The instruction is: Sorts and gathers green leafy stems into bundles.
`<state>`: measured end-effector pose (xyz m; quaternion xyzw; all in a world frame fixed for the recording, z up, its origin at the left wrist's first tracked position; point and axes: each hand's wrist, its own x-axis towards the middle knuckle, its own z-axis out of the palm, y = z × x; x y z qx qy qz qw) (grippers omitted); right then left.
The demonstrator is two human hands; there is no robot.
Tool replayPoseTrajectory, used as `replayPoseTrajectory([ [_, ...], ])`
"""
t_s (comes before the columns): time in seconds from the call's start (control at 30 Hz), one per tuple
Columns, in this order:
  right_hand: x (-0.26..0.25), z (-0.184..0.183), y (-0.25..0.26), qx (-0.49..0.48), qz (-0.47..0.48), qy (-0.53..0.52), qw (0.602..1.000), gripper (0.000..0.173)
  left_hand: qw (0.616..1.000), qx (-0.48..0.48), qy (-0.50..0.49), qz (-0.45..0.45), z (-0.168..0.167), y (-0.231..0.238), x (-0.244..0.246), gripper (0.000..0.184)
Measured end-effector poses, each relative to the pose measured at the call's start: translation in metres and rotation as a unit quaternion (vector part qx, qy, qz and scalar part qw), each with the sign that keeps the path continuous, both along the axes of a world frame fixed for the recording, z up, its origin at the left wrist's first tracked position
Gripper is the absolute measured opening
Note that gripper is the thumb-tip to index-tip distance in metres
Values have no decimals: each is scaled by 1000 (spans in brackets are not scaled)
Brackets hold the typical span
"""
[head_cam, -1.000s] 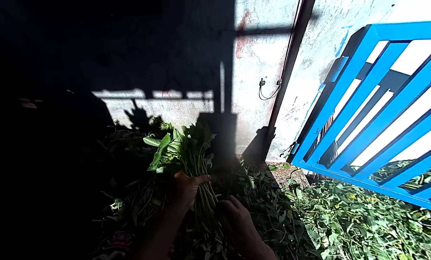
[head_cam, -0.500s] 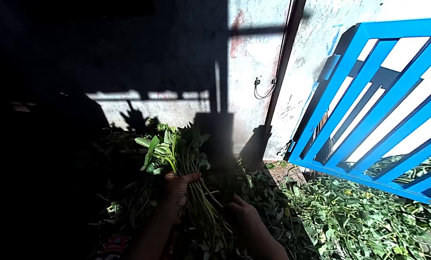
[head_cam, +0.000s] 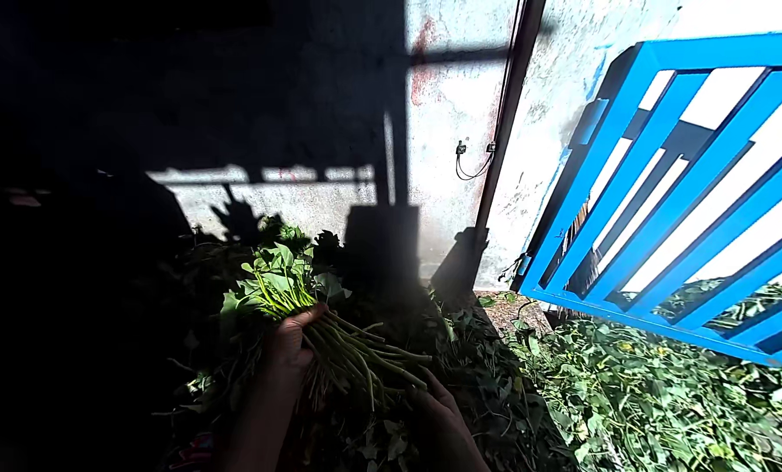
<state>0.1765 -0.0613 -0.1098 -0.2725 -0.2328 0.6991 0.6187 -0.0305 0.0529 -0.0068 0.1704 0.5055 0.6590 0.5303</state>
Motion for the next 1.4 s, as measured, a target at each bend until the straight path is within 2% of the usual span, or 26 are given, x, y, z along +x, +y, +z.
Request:
replayPoseTrajectory([
  [0.13, 9, 0, 4, 27, 20, 6, 999, 33, 999, -42, 3, -7, -5, -3, -3, 28],
  [0.3, 22, -1, 7, 134, 47, 6, 990, 23, 998, -48, -7, -37, -10, -5, -7, 23],
  [0.43, 26, 5, 8, 169, 68, -5, 983, 24, 998, -49, -13, -45, -14, -5, -8, 27],
  [0.53, 29, 8, 7, 156, 73, -35, 984, 24, 998, -50, -25, -40, -14, -6, -8, 25],
  [0.73, 40, 13, 6, 138, 120, -160, 970, 18, 998, -34, -35, -30, -8, -10, -6, 23],
  [0.9, 46, 13, 3, 10, 174, -271, 947, 25, 999, 21, -16, 23, -6, -7, -7, 27],
  [0.93, 52, 10, 1, -6, 156, -335, 929, 25, 999, 37, 1, 33, -6, -6, -10, 30],
  [0.97, 60, 7, 2, -6, 129, -449, 884, 24, 997, 57, 19, 41, -5, -5, -13, 32],
  [1.03, 71, 9, 4, -11, 88, -694, 715, 28, 992, 99, 56, 52, -1, -10, -15, 35],
  [1.07, 68, 10, 4, -2, 41, -747, 663, 35, 990, 114, 68, 52, -1, -13, -13, 36],
  [1.1, 61, 12, 4, 37, -34, -761, 646, 39, 989, 118, 75, 51, -1, -16, -8, 38],
  [1.17, 37, 26, 8, 134, -134, -728, 659, 49, 991, 101, 78, 43, -3, -25, 6, 38],
  [1.2, 23, 35, 9, 178, -141, -705, 672, 61, 992, 91, 76, 34, -7, -29, 14, 40],
  [1.27, -2, 47, 14, 225, -79, -682, 691, 94, 995, 81, 64, 6, -16, -37, 28, 48],
  [1.3, -11, 50, 19, 228, -33, -679, 697, 103, 996, 76, 55, -4, -19, -41, 34, 51],
  [1.33, -17, 51, 24, 221, 10, -680, 699, 103, 996, 68, 47, -14, -21, -46, 38, 53],
  [1.4, -20, 49, 36, 199, 77, -694, 687, 86, 998, 47, 27, -27, -22, -53, 43, 52],
])
